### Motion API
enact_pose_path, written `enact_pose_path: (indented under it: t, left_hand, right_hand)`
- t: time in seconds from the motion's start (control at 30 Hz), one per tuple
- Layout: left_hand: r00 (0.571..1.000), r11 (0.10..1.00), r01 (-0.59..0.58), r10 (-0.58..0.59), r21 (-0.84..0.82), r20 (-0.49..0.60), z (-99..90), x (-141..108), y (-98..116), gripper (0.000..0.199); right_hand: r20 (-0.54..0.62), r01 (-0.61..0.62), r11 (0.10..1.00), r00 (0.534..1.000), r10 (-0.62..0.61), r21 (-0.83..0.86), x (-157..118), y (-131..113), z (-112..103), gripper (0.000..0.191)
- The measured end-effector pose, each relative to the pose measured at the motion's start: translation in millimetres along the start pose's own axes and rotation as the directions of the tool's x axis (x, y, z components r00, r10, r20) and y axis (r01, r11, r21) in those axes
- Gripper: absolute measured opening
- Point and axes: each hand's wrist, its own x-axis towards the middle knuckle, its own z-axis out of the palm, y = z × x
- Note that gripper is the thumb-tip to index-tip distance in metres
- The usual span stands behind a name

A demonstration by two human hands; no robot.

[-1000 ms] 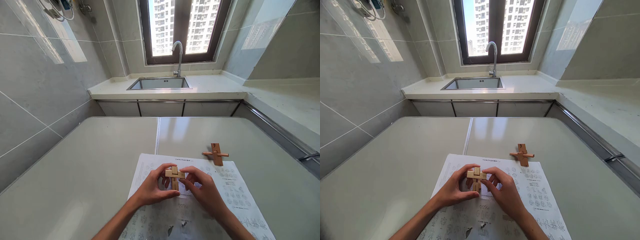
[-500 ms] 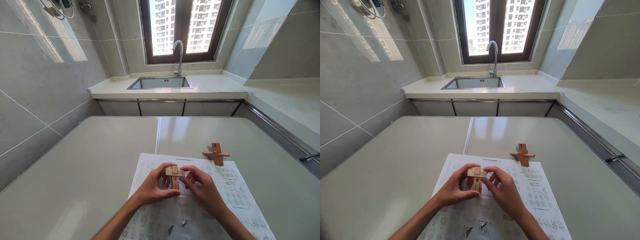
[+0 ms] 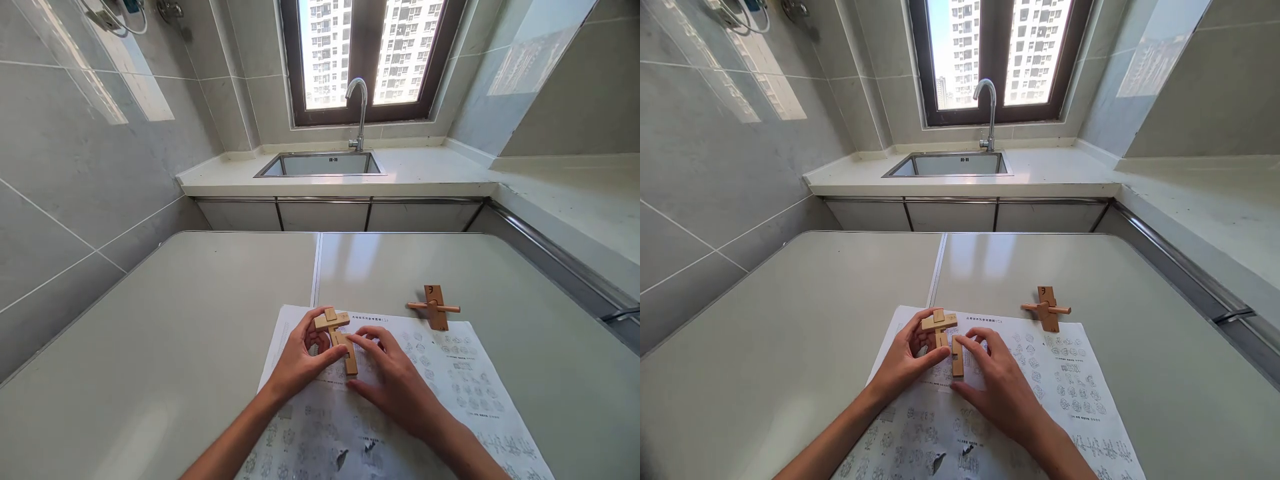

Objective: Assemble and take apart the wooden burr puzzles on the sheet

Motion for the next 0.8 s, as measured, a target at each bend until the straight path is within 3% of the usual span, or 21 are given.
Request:
enact_pose_path:
  t: [0.13,0.3,0.57,0.8]
  left_hand:
    - [0.999,1.000,-0.024,0.023,0.019,0.026,0.6,-0.2,0.8,0.069]
    - [0.999,1.000,-0.027,0.026,0.016,0.040,0.5,0.1,0.6,0.068]
    - [0.999,1.000,0.017,-0.017,0.000,0.029,0.0,0.0,0.6,0.068]
    - [0.986,0.981,0.080,-0.053,-0.175,0.156,9.7,-7.1,7.0,0.060]
  right_hand:
    - [0.011,0.066,0.995,0.998,-0.065,-0.079,0.9,2.7,2.8,0.081]
    - [-0.011,0.113,0.992,0.993,-0.114,-0.065,2.4,2.6,3.9,0.069]
    - [-0.243,0.165,0.985,0.955,-0.171,-0.048,1.6,-5.6,-3.2,0.058]
    - [-0.348,0.277,0.952,0.887,-0.304,-0.127,3.3,-10.4,-6.4,0.059]
